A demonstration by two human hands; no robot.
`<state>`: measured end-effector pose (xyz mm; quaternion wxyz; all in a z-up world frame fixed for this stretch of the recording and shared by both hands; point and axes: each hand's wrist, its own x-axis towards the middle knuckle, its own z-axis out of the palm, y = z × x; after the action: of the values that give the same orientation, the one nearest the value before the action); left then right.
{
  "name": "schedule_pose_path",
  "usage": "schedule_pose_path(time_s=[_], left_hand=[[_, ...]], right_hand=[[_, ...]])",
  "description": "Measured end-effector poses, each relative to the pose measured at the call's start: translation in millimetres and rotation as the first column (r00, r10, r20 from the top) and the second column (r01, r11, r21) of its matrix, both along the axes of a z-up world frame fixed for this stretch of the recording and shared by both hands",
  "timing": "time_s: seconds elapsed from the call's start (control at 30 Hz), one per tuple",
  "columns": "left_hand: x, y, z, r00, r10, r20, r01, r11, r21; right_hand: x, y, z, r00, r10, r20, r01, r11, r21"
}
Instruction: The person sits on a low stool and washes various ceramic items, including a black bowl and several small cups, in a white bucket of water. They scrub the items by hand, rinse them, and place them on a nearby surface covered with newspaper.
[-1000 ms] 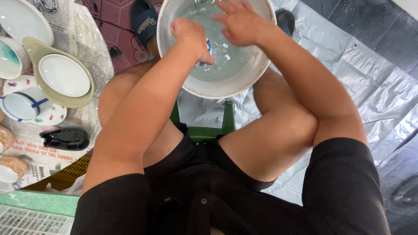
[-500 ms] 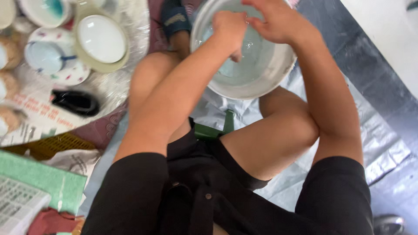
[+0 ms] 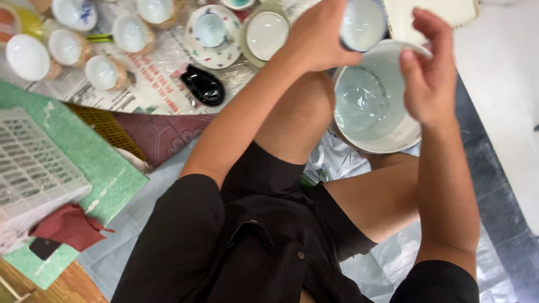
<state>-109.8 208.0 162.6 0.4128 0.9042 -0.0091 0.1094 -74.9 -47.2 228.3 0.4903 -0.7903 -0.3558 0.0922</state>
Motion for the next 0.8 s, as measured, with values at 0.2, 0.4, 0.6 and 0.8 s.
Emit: schedule_pose_path(time_s=[0.2,0.4,0.6,0.8], left_hand=[[-132.5,98.5,34.2,0.976,0.182,0.123,-0.173,0.982,-0.077],[-240.4,166.0,14.0,0.878,0.437,0.197,-0.435,0.899,-0.052],[-300.0,206.9,-32.5,0.703,0.709,0.051,-0.711,0.703,0.027],[-305.1,216.6,-83.5,0.676,0.737,0.017,-0.735,0.673,0.079]], right_hand=[[-63.7,99.1,6.7,0.975,0.205,-0.084,-0.195,0.974,0.112],[-140.0,189.9,1.5,0.894,0.41,-0.181,-0.386,0.91,0.152],[-218.3,245.7,-36.7,0.759,0.561,-0.329,-0.501,0.827,0.254],[-238.6,256.3,-82.8,0.741,0.559,-0.372,-0.496,0.829,0.259]])
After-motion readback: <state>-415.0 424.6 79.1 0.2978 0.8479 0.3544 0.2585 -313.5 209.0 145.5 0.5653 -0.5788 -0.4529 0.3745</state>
